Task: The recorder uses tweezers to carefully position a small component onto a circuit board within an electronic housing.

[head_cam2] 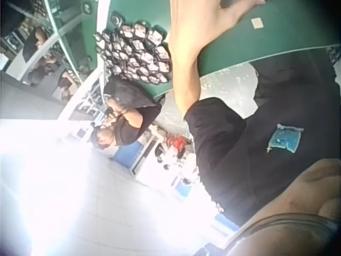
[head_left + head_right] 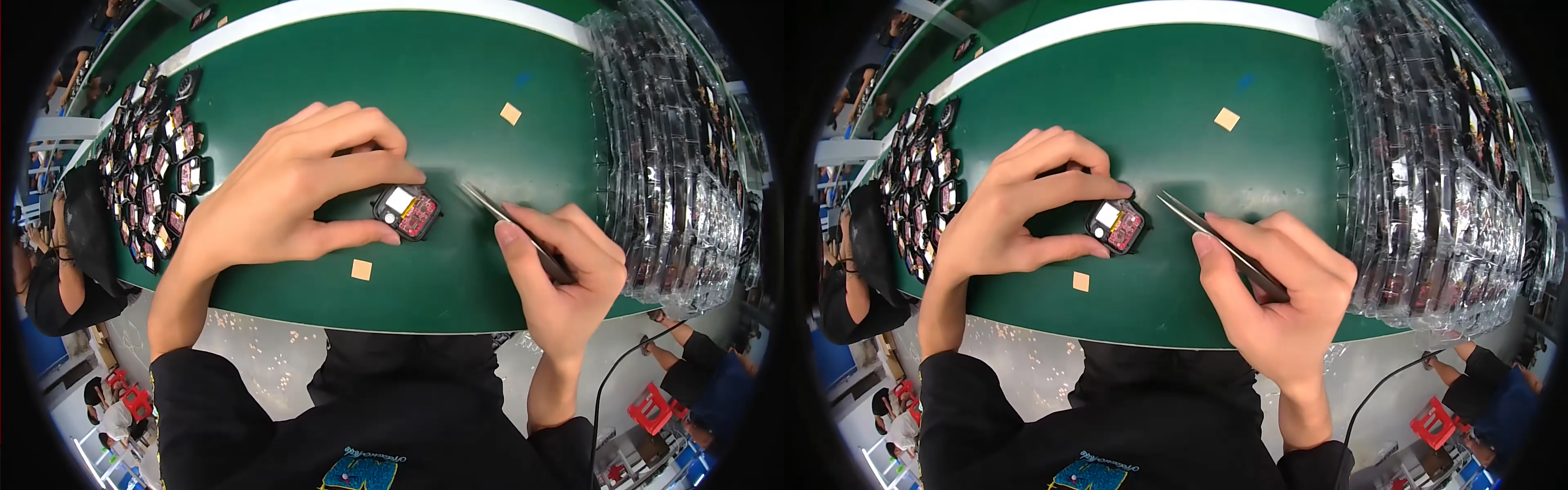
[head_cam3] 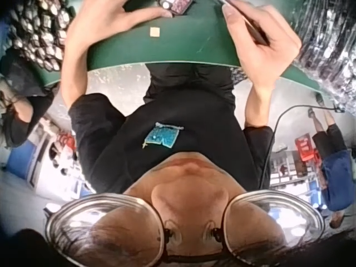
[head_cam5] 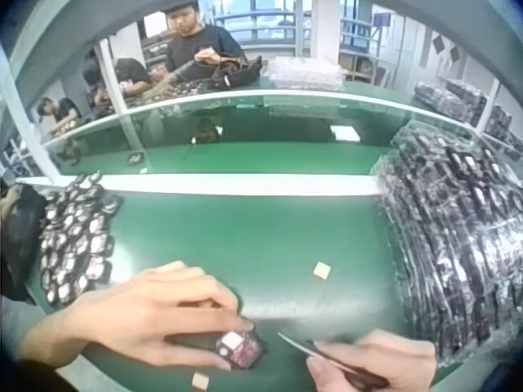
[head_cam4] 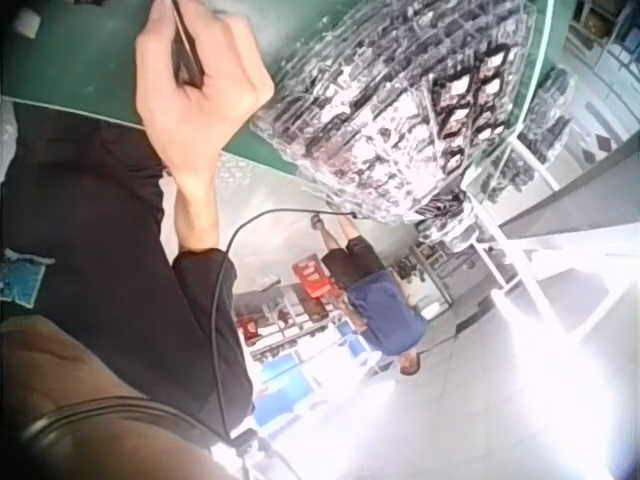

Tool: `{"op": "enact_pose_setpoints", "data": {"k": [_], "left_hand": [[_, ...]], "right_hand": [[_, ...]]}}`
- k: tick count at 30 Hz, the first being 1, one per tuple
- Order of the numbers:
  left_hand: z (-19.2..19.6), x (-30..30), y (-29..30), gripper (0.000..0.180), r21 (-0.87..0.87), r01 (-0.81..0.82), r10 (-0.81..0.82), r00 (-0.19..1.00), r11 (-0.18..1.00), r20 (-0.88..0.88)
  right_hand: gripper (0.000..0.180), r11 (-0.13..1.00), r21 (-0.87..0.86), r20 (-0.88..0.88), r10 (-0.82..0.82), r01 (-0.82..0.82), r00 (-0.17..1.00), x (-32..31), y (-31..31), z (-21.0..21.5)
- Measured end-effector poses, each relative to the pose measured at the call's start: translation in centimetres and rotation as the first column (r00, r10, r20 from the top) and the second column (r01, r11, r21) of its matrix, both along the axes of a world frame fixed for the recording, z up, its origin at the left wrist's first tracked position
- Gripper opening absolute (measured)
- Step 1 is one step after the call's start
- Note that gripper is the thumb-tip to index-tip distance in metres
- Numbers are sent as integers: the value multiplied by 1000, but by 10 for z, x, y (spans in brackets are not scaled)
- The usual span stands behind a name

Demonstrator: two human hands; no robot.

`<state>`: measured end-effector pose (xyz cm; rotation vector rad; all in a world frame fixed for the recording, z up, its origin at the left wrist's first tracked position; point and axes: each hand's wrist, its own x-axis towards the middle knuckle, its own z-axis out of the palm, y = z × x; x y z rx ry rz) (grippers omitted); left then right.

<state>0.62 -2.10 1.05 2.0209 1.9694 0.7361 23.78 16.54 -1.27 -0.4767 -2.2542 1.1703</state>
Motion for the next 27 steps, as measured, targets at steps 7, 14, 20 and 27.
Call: {"op": "enact_pose_setpoints", "data": {"k": [7, 14, 20, 27], "left_hand": [[-2, 6, 1, 57, -73, -28, 40, 986, 997, 165], [-10, 3, 5, 63, -5, -30, 30, 990, 1000, 135], [-13, 3, 6, 67, -3, -44, 44, 991, 999, 130], [-12, 3, 5, 68, 1, -55, 55, 993, 998, 108]], "right_hand": [[17, 968, -242, 8, 74, -70, 997, 0, 7, 3], [14, 982, -87, 57, 174, -169, 983, -16, 0, 5], [13, 982, -36, 26, 184, -183, 983, -19, 0, -1], [16, 989, -31, 53, 146, -144, 988, -19, -4, 0]]}}
